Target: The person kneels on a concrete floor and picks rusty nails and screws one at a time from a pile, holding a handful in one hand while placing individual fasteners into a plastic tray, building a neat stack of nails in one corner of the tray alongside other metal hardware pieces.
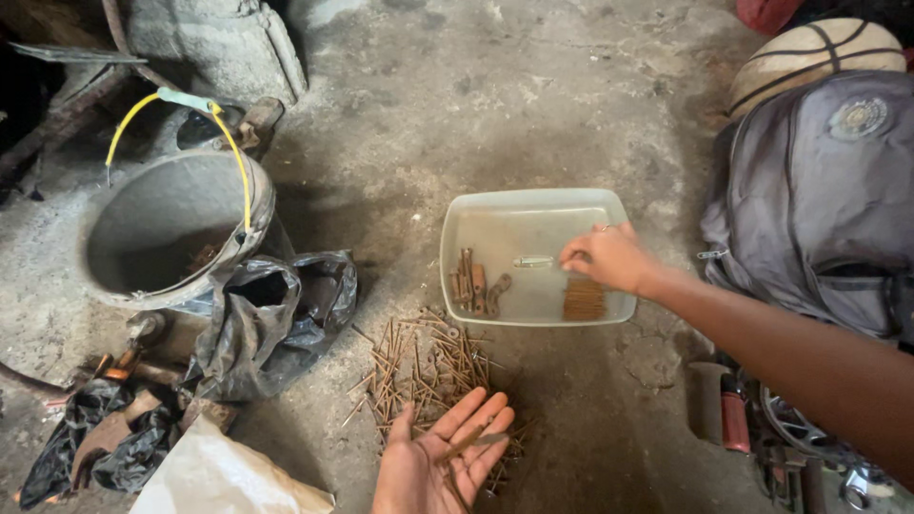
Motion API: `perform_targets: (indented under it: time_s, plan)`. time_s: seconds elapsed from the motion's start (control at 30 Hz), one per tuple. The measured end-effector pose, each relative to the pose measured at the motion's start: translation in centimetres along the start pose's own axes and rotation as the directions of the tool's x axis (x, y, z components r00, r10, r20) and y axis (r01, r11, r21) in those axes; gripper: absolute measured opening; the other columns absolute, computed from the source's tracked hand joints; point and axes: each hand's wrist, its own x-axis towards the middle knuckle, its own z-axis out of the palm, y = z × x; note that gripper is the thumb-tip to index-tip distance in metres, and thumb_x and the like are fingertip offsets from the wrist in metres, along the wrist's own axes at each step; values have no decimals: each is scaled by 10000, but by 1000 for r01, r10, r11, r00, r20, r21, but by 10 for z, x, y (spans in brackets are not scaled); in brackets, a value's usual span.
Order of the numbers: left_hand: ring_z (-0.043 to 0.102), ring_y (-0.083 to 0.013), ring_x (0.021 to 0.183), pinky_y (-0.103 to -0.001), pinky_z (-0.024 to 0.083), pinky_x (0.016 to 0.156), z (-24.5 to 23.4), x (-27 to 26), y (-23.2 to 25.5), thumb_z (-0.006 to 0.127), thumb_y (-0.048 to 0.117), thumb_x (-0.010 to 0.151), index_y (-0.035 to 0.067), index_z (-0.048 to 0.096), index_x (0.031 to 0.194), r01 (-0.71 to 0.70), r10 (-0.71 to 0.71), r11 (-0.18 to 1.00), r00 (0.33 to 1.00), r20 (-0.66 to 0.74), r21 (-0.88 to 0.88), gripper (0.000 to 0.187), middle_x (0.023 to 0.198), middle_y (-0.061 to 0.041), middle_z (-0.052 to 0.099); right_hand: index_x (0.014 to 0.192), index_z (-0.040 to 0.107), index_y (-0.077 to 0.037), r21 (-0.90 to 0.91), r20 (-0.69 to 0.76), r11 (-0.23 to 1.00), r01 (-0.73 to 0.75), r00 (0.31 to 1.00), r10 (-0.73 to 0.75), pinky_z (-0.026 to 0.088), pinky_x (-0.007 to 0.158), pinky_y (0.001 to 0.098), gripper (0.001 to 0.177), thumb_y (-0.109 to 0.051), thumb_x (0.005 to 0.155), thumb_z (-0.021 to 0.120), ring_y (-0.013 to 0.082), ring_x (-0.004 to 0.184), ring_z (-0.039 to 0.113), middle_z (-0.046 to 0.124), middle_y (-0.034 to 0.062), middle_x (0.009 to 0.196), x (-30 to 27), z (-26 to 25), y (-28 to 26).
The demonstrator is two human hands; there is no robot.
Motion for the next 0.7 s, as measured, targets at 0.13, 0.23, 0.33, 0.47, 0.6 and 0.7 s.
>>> perform_targets:
  time_s: [0.13,0.23,0.33,0.47,0.6,0.7]
  plan:
    - [659,-351,1216,-415,596,895,0,2,-3,81,684,992,-55,527,1409,-17,16,1000,999,32,12,959,1357,-251,664,990,770,-317,-151,11,988,23,1000,-21,341,962,449,154,-378,888,673,186,1037,627,769,-94,966,4,19,27]
    - [659,-351,1212,-413,602,898,-1,3,-5,87,666,1006,-64,532,1410,-29,29,999,999,14,21,945,1353,-259,669,978,754,-320,-237,46,971,21,999,-11,336,968,450,128,-347,897,659,166,1054,617,760,-110,953,6,30,30]
    - [663,-345,1206,-413,606,891,-2,5,-6,99,670,1008,-60,533,1407,-14,14,1000,1000,13,18,939,1352,-254,669,982,749,-323,-312,68,950,16,998,5,326,982,456,128,-358,900,657,163,1102,600,757,-113,968,6,35,33]
    - [663,-357,1204,-426,611,872,-5,7,-5,108,673,1000,-66,527,1404,-4,4,1000,999,40,-19,941,1347,-259,663,1031,747,-351,-359,76,933,22,997,5,325,961,465,166,-381,894,658,179,1153,585,749,-91,1011,3,39,33]
    - [657,-358,1208,-426,612,871,-9,9,-3,114,684,996,-62,528,1404,-5,6,1000,999,44,-28,946,1348,-260,661,1065,752,-360,-340,127,940,-13,990,59,312,966,475,180,-354,918,647,174,1149,582,746,-92,1060,4,44,35]
    - [649,-359,1215,-429,607,878,-11,10,-2,118,687,992,-56,528,1403,5,-3,999,999,49,-35,943,1352,-259,658,1094,761,-374,-281,126,958,-60,987,98,302,993,458,212,-324,925,642,161,1134,588,759,-99,1083,6,46,43]
